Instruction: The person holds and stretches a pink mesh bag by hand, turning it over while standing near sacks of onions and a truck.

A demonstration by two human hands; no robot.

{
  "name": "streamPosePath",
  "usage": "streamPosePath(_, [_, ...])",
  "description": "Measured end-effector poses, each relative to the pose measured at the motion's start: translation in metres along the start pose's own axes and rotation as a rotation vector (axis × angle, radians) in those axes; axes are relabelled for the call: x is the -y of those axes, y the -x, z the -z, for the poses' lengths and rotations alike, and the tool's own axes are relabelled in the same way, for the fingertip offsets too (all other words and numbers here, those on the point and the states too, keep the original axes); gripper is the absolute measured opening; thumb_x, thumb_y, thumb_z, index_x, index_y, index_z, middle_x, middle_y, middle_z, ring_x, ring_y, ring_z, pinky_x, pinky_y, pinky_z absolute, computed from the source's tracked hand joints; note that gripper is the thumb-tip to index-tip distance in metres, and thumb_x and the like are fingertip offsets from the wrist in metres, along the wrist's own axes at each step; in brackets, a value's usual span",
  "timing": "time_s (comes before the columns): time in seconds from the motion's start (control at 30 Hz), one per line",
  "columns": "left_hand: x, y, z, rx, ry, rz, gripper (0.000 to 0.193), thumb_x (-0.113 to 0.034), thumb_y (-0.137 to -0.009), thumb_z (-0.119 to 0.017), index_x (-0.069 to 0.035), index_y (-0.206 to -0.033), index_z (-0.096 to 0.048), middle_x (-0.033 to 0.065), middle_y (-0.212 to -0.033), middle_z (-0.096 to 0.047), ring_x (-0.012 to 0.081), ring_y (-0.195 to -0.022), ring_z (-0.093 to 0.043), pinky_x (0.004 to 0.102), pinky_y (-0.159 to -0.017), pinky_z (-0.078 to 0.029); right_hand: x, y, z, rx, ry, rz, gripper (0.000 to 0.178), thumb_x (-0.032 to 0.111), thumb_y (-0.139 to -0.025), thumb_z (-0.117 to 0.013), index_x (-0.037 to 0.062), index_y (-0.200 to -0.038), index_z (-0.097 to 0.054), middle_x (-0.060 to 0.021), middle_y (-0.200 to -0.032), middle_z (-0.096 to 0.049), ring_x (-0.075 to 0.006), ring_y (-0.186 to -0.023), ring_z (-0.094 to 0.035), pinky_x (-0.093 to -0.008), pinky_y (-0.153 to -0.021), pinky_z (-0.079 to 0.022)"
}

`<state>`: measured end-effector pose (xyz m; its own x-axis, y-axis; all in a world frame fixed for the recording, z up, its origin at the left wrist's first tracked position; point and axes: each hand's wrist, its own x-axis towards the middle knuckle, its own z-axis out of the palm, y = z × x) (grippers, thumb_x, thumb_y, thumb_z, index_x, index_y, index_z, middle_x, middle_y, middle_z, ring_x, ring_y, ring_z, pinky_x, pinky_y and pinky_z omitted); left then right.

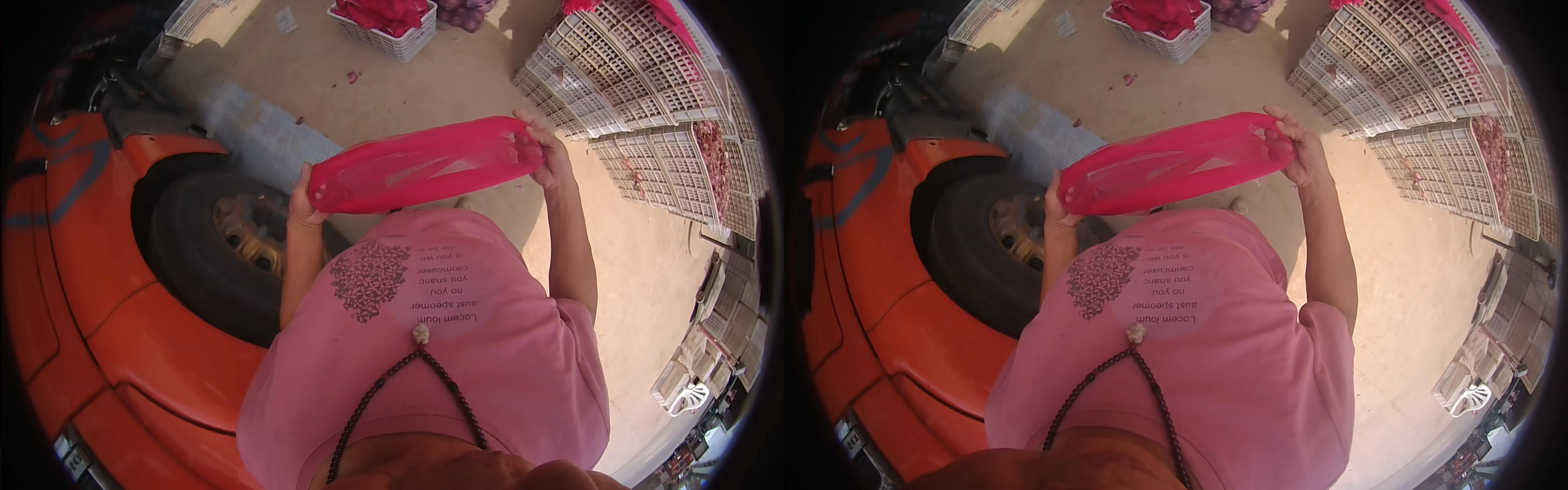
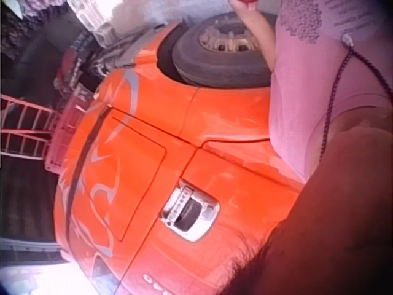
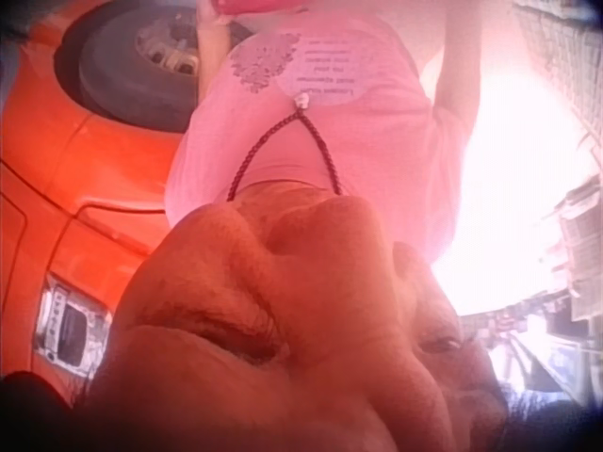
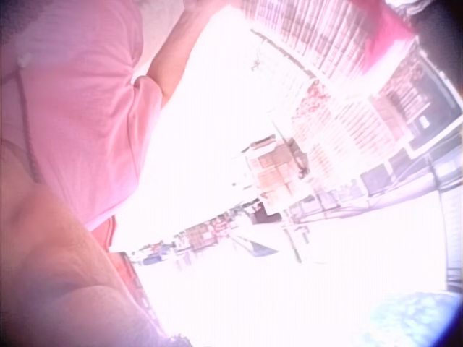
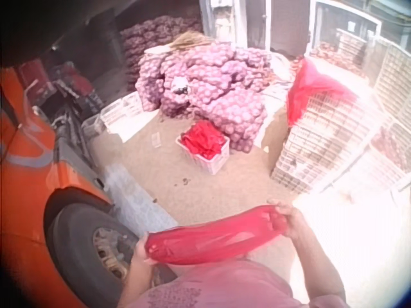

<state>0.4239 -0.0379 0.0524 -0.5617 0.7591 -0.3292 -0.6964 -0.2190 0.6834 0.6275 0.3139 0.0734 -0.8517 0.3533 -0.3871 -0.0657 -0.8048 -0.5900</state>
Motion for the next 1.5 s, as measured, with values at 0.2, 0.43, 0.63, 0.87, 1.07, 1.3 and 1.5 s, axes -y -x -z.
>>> streamPosePath(0.2, [-0.02, -0.012, 0.017, -0.071, 0.204, -0.262, 0.034, -0.033, -0.081, -0.068, -0.007, -0.099, -0.055, 0.0017, -0.09, -0.059, 0.0173, -0.089, -0.056, 0.033, -0.085, -0.045, -0.008, 0.011, -0.013, 0.136, 0.713, 0.032, 0.026, 0.015, -0.086, -0.059, 0.0016, -0.107, -0.054, -0.0065, -0.086, -0.061, -0.0125, -0.08, -0.058, -0.0232, -0.07, -0.046])
streamPosePath(0.43, [-0.006, -0.02, 0.034, -0.505, -0.39, -0.352, 0.023, -0.01, -0.089, -0.057, 0.001, -0.109, -0.053, 0.0079, -0.101, -0.061, 0.0159, -0.089, -0.06, 0.028, -0.08, -0.05, -0.021, 0.011, -0.01, -0.038, 1.239, 0.177, 0.011, 0.007, -0.085, -0.058, 0.001, -0.094, -0.059, -0.0067, -0.078, -0.058, -0.0149, -0.07, -0.054, -0.0283, -0.067, -0.044])
streamPosePath(0.63, [-0.011, -0.012, 0.009, -0.109, -0.078, -0.222, 0.03, -0.02, -0.094, -0.05, 0.002, -0.113, -0.055, 0.009, -0.104, -0.062, 0.0171, -0.092, -0.061, 0.0308, -0.084, -0.049, -0.029, -0.001, 0.01, -0.237, 1.687, 0.502, 0.016, 0.006, -0.086, -0.053, 0.0005, -0.097, -0.063, -0.0114, -0.09, -0.061, -0.0161, -0.08, -0.058, -0.0308, -0.07, -0.046])
streamPosePath(0.87, [0.01, 0.003, 0.005, 0.266, -0.184, 0.193, 0.042, -0.037, -0.093, -0.049, 0.002, -0.108, -0.056, 0.0048, -0.084, -0.061, 0.0134, -0.072, -0.055, 0.0288, -0.071, -0.047, 0.015, -0.006, 0.014, 0.103, -0.174, 0.125, 0.027, 0.005, -0.09, -0.045, -0.004, -0.114, -0.054, -0.0124, -0.101, -0.06, -0.0195, -0.088, -0.06, -0.029, -0.078, -0.05])
streamPosePath(1.07, [-0.005, -0.009, 0.017, 0.021, 0.173, -0.193, 0.031, -0.033, -0.085, -0.063, -0.005, -0.097, -0.057, 0.0004, -0.081, -0.057, 0.0136, -0.077, -0.053, 0.0297, -0.077, -0.045, 0.005, 0.015, 0.001, 0.394, 0.2, -0.203, 0.038, 0.019, -0.088, -0.058, 0.0, -0.119, -0.05, -0.0101, -0.098, -0.06, -0.0146, -0.086, -0.058, -0.0263, -0.075, -0.049])
streamPosePath(1.3, [0.005, -0.017, 0.046, -0.675, -0.484, -0.465, 0.017, -0.004, -0.086, -0.059, -0.004, -0.102, -0.056, 0.0035, -0.094, -0.06, 0.0121, -0.079, -0.058, 0.0256, -0.075, -0.049, -0.031, 0.03, -0.012, 0.232, 0.971, -0.01, 0.038, 0.009, -0.081, -0.065, 0.002, -0.116, -0.05, -0.0102, -0.095, -0.061, -0.0167, -0.09, -0.057, -0.0289, -0.077, -0.046])
streamPosePath(1.5, [0.003, -0.008, -0.004, -0.258, -0.063, -0.047, 0.02, -0.012, -0.091, -0.055, 0.0, -0.105, -0.057, 0.0062, -0.091, -0.062, 0.0133, -0.082, -0.059, 0.0272, -0.08, -0.05, -0.017, 0.0, 0.028, -0.21, 1.425, 0.284, 0.024, 0.003, -0.084, -0.056, 0.0004, -0.108, -0.058, -0.0119, -0.094, -0.061, -0.0169, -0.089, -0.058, -0.0278, -0.075, -0.046])
